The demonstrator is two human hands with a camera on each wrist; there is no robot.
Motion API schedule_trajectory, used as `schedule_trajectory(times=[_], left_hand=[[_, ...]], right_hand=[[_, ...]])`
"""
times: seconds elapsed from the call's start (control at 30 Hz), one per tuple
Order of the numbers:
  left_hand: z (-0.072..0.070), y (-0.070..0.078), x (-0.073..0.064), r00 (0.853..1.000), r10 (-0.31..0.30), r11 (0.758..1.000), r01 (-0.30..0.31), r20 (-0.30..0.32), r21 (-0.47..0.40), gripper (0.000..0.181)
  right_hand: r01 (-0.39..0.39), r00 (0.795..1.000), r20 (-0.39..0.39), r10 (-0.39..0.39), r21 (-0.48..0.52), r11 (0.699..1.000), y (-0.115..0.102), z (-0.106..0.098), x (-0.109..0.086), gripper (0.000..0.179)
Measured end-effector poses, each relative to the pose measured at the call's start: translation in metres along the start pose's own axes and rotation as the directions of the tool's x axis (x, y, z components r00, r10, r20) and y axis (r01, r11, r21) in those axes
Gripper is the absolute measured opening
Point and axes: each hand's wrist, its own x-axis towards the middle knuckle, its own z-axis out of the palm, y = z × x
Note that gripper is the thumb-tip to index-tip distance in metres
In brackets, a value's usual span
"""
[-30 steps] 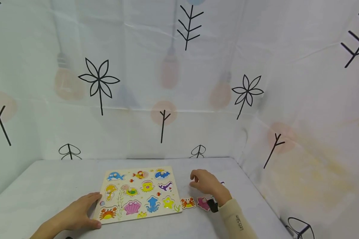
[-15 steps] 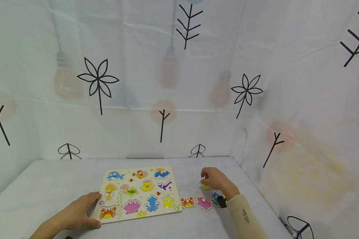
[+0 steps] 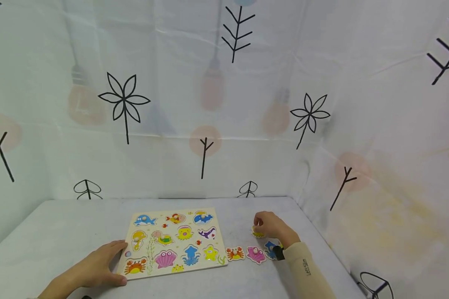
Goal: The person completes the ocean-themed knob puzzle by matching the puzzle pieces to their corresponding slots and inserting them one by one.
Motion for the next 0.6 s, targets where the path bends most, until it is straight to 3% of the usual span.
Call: schedule_trajectory(times=[0.6], left_hand=[[-0.0011, 0.0006, -0.0019, 1.0, 0.027, 1.0, -0.027, -0.004, 0.005, 0.105]], right_hand=[[-0.018, 1.0, 0.017, 0.018, -0.007, 1.0, 0.0055, 0.0062, 0.0031, 0.012]])
